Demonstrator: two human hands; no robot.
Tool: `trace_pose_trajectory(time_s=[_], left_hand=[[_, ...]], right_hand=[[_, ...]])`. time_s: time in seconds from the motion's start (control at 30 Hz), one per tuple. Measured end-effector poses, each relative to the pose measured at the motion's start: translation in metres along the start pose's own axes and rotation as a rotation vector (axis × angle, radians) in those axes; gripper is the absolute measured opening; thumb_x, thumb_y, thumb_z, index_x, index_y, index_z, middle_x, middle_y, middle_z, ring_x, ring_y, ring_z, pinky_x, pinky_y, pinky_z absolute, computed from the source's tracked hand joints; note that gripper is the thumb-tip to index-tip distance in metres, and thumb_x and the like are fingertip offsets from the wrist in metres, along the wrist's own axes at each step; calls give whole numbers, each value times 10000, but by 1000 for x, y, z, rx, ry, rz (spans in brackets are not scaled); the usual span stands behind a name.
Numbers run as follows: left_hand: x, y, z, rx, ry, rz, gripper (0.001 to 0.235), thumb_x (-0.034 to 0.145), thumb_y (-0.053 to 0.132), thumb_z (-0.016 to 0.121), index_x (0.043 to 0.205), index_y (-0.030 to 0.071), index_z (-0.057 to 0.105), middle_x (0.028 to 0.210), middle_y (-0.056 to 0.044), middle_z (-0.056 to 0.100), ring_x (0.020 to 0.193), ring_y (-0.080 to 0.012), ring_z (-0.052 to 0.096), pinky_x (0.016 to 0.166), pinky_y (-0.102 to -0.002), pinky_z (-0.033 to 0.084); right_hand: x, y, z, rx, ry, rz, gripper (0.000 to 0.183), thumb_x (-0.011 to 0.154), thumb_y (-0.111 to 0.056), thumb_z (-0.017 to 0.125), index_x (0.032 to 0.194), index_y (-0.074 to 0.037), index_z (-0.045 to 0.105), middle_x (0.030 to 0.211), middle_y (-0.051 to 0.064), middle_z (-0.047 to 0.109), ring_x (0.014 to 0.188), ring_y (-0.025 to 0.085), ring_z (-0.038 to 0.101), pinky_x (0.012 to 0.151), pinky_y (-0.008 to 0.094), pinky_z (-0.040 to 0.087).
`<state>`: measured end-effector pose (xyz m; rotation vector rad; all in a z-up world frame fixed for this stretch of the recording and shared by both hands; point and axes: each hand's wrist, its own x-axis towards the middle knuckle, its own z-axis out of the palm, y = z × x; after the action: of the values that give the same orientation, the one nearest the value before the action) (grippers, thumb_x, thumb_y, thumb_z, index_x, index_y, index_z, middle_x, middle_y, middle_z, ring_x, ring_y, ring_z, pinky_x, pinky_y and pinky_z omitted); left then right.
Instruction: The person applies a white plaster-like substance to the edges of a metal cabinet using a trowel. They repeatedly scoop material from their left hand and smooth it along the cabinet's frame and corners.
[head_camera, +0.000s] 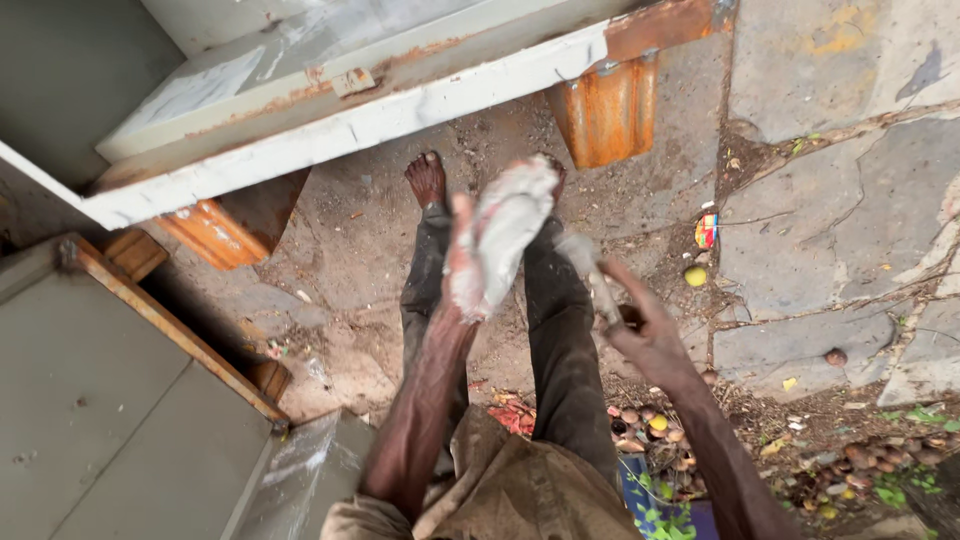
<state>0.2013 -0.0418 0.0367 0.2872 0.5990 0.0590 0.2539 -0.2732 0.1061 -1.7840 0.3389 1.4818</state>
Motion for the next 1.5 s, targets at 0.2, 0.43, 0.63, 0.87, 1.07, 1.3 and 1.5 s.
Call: trace_pose_trajectory(time_s=[0.2, 0.43, 0.63, 0.87, 1.07, 1.3, 1.5], left_hand=[[33, -9, -5, -91, -56, -431, 1209, 763, 941, 205, 1565, 68, 442, 1653, -147, 366, 1519, -379, 344, 1178, -711, 204], [13, 18, -46, -138, 171, -96, 942, 1013, 702, 474, 1538, -76, 398, 1592, -257, 449, 1454, -335, 498, 1264, -446, 394], [-43, -2, -79, 17, 429, -211, 723, 1045, 525, 444, 1490, -46, 441, 1531, -217, 529, 1380, -309, 568, 1161, -373, 472], [-94, -33, -117, -233, 542, -213, 597, 1099, 419, 475, 1425, -81, 511, 1409, -207, 611, 1272, -302, 609, 1099, -395, 511], [-103, -30, -122, -163, 574, -215, 623, 1081, 430, 466, 1425, -88, 505, 1411, -194, 616, 1286, -279, 596, 1137, -413, 462], [-89, -21, -113, -172, 535, -226, 651, 1068, 443, 435, 1442, -88, 480, 1463, -201, 581, 1325, -305, 587, 1152, -411, 447], [-87, -28, -106, -266, 514, -216, 630, 1082, 427, 460, 1457, -79, 475, 1480, -220, 554, 1333, -325, 554, 1161, -436, 427]], right_hand=[[-4, 5, 10, -105, -299, -7, 792, 822, -160, 760, 1558, -240, 479, 1650, 111, 315, 1326, 274, 492, 827, 432, 692], [21, -19, -15, 75, 146, -265, 760, 877, -70, 633, 1610, -117, 438, 1121, 155, 675, 860, 245, 635, 660, 424, 574], [118, -49, -47, -774, 579, -708, 920, 808, 25, 730, 1646, -97, 369, 1665, 209, 307, 1462, 382, 408, 948, 486, 651], [186, -25, -62, -1124, 646, -736, 911, 911, -139, 848, 1666, -108, 339, 1777, 99, 211, 1587, 306, 392, 1189, 700, 417], [211, -13, -54, -1035, 610, -761, 979, 884, -136, 856, 1705, -118, 323, 1764, 139, 213, 1565, 356, 393, 1156, 560, 529], [174, 8, -50, -658, 623, -782, 820, 899, -10, 703, 1645, -159, 396, 1718, 232, 281, 1546, 356, 472, 938, 437, 642], [196, 7, -100, -1028, 759, -788, 868, 883, -86, 724, 1654, -128, 326, 1712, 144, 278, 1586, 340, 406, 1229, 589, 487]])
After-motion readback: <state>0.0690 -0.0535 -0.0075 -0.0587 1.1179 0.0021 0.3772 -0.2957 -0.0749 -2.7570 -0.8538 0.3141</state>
